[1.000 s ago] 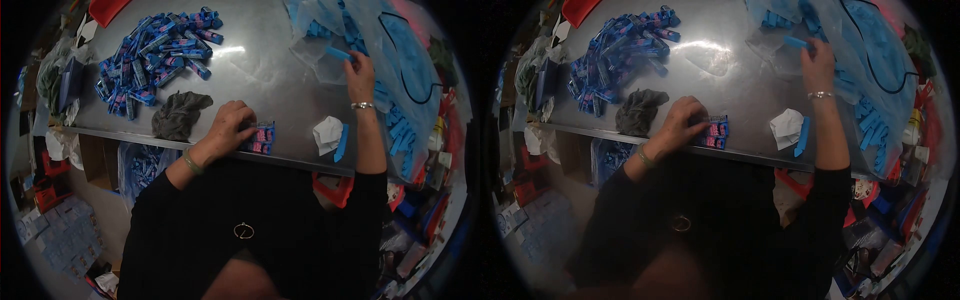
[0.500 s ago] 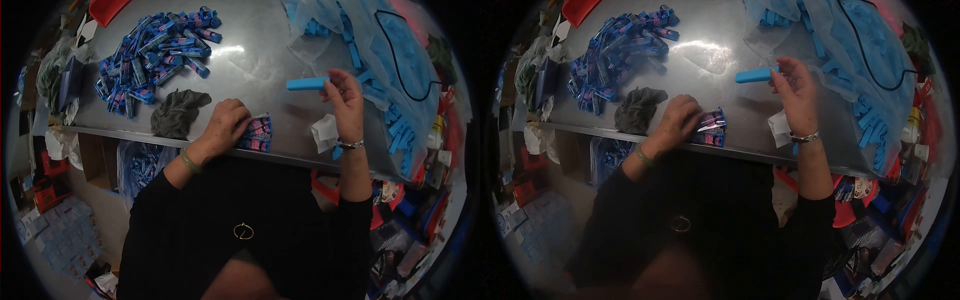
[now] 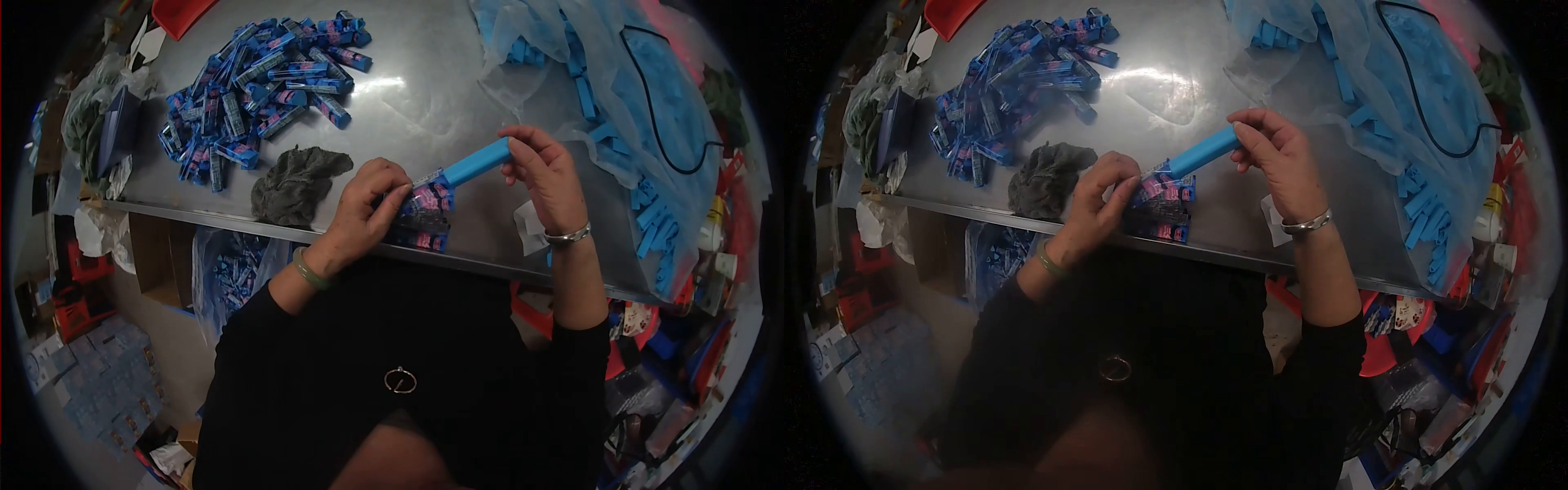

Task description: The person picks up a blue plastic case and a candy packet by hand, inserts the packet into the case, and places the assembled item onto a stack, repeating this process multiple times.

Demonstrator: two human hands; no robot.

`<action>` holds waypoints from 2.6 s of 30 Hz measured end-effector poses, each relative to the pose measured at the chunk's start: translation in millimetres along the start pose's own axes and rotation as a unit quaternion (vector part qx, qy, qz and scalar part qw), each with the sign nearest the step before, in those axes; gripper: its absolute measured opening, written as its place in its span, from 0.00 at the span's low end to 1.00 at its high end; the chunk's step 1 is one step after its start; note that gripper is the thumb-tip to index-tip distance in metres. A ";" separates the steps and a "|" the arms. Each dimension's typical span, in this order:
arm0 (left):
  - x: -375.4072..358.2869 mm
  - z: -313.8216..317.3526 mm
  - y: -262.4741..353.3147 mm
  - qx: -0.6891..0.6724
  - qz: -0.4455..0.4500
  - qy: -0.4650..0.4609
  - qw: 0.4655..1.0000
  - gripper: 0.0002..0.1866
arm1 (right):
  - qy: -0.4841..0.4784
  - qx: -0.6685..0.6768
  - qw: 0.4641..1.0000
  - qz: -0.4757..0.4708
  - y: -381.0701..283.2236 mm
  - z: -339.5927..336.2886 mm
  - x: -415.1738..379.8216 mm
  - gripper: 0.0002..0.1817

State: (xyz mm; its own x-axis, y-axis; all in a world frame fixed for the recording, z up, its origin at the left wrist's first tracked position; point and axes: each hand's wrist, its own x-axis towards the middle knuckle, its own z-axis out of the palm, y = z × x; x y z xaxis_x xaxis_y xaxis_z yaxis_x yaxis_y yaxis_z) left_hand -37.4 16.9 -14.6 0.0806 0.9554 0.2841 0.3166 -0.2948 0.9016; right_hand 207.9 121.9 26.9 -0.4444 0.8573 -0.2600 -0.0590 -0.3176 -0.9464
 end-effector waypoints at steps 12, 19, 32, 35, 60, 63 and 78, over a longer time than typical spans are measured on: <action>1.0 1.0 1.7 0.004 0.012 0.020 1.000 0.01 | -0.014 -0.095 0.995 -0.030 -12.2 9.4 -2.0 0.14; 2.5 3.5 14.2 -0.171 -0.177 -0.005 0.969 0.07 | -0.018 -0.082 0.990 -0.110 -13.8 28.7 2.4 0.15; 13.6 6.9 22.8 -0.462 -0.276 -0.033 0.842 0.11 | -0.056 -0.387 0.878 -0.277 4.2 62.5 -18.2 0.41; 13.6 10.0 23.9 -0.469 -0.283 -0.012 0.836 0.10 | -0.059 -0.461 0.832 -0.302 11.0 68.8 -21.5 0.51; 64.5 -179.5 -40.4 0.251 -0.069 0.234 0.937 0.15 | 0.200 -0.629 0.719 -0.217 11.0 -130.1 44.3 0.22; 62.7 -216.0 -30.0 0.619 -0.004 0.194 0.761 0.18 | 0.228 -0.657 0.685 -0.217 10.2 -146.0 63.1 0.17; 14.8 6.7 -11.8 0.244 0.002 -0.140 0.960 0.14 | 0.298 -0.814 0.498 0.002 2.6 -130.5 112.9 0.14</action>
State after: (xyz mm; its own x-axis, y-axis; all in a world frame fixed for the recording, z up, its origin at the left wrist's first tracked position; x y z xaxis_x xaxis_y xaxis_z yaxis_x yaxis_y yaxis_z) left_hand -33.6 34.6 -23.2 0.3119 0.9415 0.1276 0.7149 -0.3210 0.6212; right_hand 274.3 270.8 -29.9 -0.0690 0.9801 0.1864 0.9598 0.0142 0.2804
